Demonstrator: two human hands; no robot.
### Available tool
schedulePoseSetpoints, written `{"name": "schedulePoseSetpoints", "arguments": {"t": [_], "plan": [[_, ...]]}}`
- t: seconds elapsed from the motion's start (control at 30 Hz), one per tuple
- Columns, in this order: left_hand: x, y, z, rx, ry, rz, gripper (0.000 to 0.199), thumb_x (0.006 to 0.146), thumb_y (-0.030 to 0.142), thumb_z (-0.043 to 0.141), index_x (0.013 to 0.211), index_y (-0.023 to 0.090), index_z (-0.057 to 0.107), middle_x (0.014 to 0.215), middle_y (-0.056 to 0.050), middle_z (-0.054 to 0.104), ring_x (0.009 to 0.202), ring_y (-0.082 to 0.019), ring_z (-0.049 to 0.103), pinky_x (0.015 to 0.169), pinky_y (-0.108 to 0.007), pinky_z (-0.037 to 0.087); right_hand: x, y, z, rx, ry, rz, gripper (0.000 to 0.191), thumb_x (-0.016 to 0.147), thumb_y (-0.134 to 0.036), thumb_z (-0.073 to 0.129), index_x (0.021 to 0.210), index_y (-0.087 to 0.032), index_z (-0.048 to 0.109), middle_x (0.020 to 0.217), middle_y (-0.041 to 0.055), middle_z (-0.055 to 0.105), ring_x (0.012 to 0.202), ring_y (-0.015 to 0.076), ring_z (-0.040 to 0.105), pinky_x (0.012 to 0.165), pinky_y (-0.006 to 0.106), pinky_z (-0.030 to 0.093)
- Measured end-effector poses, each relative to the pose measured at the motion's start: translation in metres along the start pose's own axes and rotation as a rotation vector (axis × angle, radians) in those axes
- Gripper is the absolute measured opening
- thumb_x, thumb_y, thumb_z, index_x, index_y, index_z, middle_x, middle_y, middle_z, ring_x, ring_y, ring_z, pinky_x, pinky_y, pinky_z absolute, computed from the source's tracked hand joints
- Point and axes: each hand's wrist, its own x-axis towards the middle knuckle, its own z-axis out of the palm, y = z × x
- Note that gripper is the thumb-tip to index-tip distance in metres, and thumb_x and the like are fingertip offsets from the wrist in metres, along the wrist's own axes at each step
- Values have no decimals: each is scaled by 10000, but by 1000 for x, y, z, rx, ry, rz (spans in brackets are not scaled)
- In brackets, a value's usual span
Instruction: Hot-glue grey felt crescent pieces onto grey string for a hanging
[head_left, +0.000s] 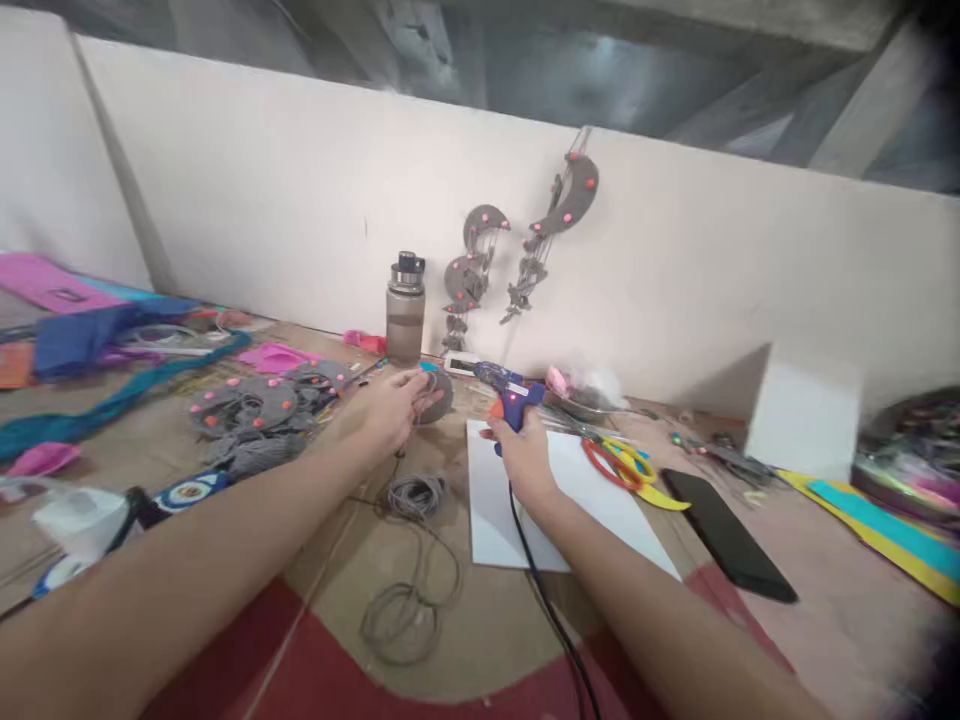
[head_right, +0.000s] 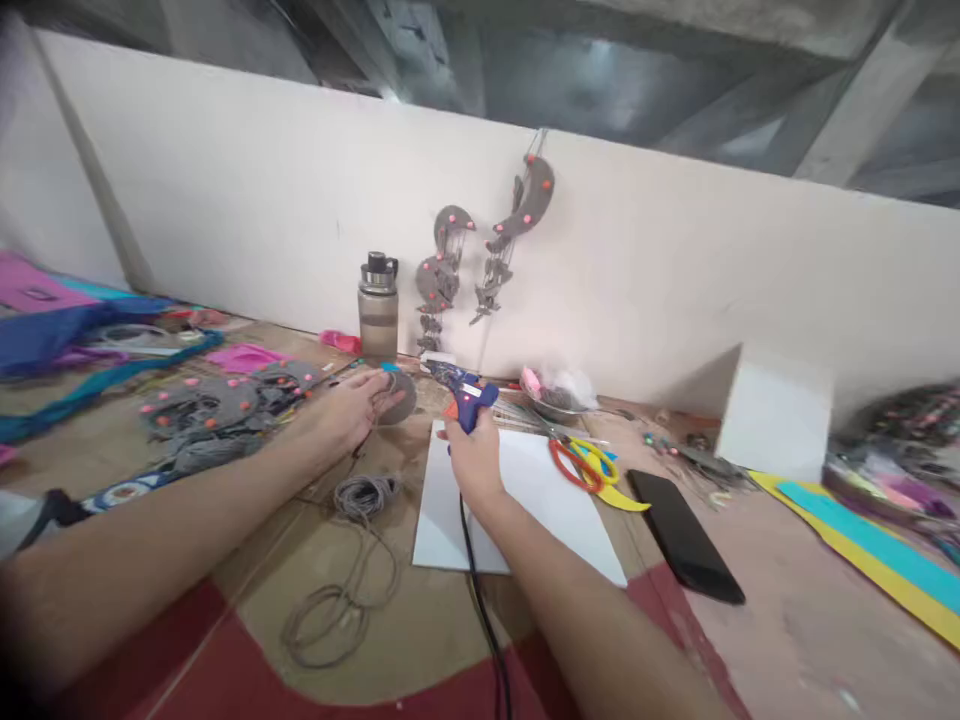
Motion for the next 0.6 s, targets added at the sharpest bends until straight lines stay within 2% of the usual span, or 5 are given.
{"name": "schedulePoseSetpoints", "arguments": {"t": [0.13,0.4,0.6], "plan": [[-2,0,1,51,-46,30,281,567,261,888,688,156,657,734,4,639,717,-107,606,840,-324,571,-6,2,6,43,-86,-150,304,766,-311,619,1041,-187,574,1017,59,678,826,181,667,657,301,562],[-11,0,8,50,-33,7,282,585,240,873,734,139,655,732,10,644,705,-101,623,882,-341,555,-15,5,6,-104,-167,-248,229,859,-354,576,1024,-195,571,872,38,678,575,133,573,552,285,508],[-15,0,11,93,-62,21,270,603,258,855,763,135,675,783,-18,676,744,-119,644,844,-310,552,-13,10,5,-261,-158,-303,246,883,-384,571,1037,-193,570,856,52,672,662,176,608,616,304,497]]}}
